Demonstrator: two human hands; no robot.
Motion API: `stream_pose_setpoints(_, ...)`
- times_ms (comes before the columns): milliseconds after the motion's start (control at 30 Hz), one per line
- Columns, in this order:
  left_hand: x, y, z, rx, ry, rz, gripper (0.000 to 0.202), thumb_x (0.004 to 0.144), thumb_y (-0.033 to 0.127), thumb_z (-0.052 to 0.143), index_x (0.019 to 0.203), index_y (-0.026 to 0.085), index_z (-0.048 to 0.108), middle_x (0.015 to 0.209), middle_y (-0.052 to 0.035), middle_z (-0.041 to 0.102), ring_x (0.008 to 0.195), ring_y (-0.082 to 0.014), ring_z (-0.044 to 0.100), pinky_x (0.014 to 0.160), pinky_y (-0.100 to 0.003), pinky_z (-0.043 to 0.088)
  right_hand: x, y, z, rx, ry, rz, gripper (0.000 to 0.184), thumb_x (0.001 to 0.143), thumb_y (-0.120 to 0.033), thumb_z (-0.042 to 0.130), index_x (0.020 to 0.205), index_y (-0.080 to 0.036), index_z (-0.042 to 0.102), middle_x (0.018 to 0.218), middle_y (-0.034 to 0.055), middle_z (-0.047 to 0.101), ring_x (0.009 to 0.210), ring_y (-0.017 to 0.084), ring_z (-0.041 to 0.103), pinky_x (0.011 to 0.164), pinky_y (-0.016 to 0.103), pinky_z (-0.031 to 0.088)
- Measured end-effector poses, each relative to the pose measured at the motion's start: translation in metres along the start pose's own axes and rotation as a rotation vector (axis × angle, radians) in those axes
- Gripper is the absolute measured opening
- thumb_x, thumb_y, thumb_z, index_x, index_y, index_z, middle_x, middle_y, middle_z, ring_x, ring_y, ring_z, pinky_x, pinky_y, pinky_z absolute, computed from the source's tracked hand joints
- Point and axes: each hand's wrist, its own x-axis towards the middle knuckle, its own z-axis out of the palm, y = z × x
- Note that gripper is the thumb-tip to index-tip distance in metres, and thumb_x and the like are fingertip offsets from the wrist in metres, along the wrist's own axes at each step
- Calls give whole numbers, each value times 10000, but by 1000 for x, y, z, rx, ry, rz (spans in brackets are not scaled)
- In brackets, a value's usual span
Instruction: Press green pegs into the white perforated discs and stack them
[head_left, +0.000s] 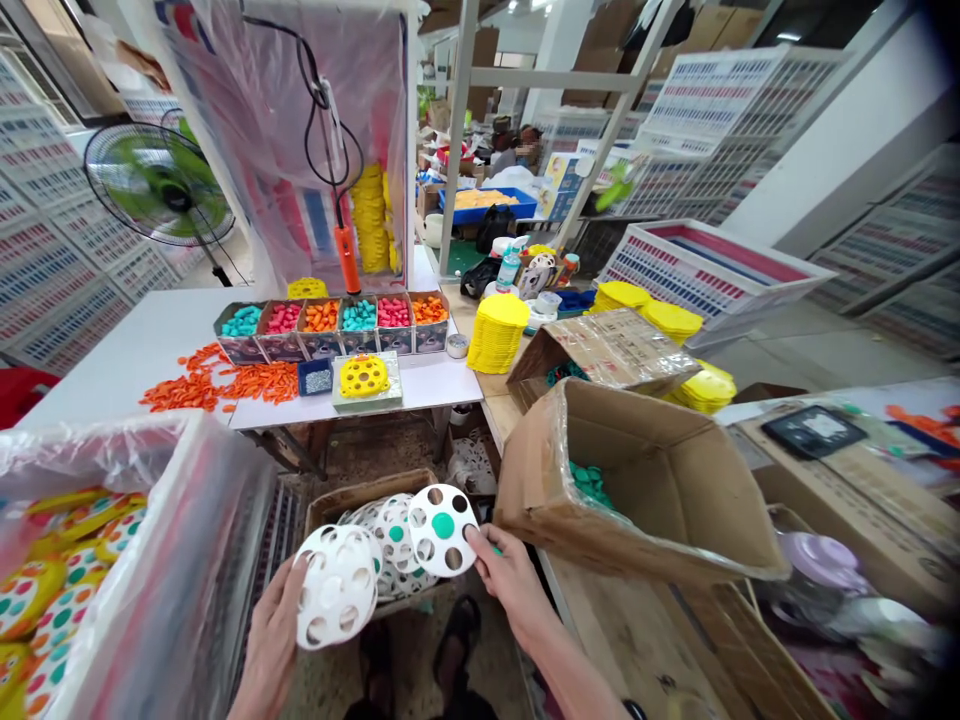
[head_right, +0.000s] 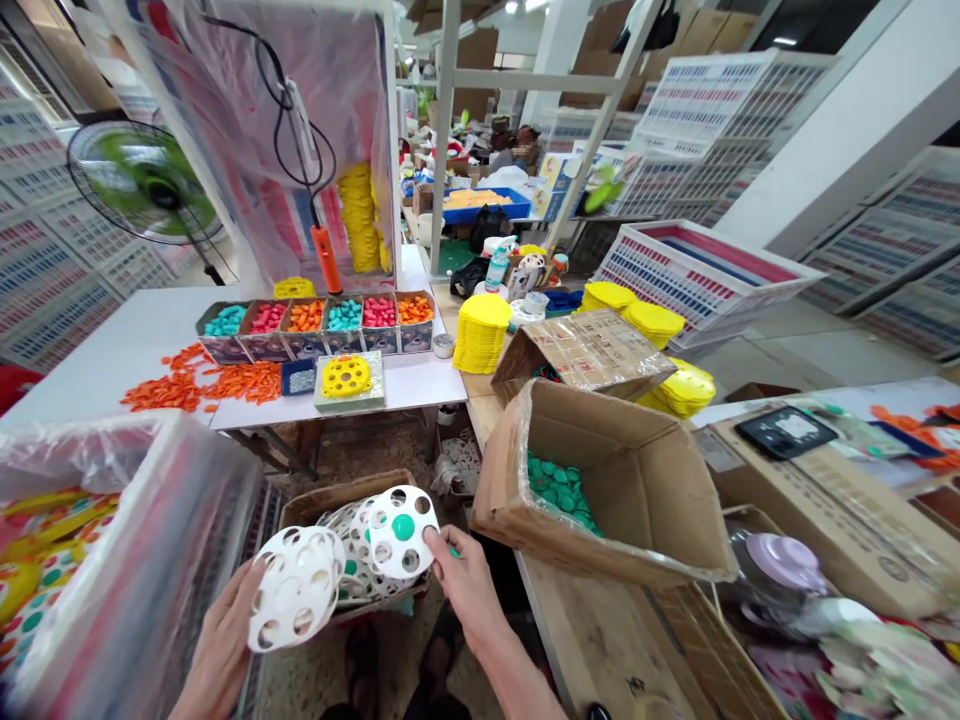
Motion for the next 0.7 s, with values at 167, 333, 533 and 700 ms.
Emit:
stream_pose_setpoints(167,4,5,-20,-114,-27,-115,395,777,302,723,1162,237,669,932,-62,808,821,-262,762,632,-295,617,0,1,9,-39,-43,26,473,779,-624,629,642,-206,455,459,-98,351,440,62,208,457,250,107)
stream_pose_setpoints(333,-5,26,-1,-322,-182,-343,393,880,291,598,1243,145,636,1020,-131,790,938,-331,744,825,-457,612,-8,-3,19,-224,-159,-61,452,829,-566,601,607,-197,461,497,-60,432,496,90,347,495,246,223)
stream_pose_setpoints(533,-9,26,42,-460,-395,-339,471,919,339,561,1328,106,577,1127,-150,751,1065,-316,699,1002,-461,529,-15,-2,33,-237,-269,-115,391,840,-524,604,662,-189,508,614,-37,505,604,119,448,539,231,319)
stream_pose_setpoints(700,-6,12,48,-552,-463,-322,452,944,348,516,1323,111,587,1140,-135,748,1105,-302,679,1051,-441,490,-21,-5,43,-135,-254,-63,289,687,-361,786,758,-190,563,691,-30,631,663,147,552,624,245,421)
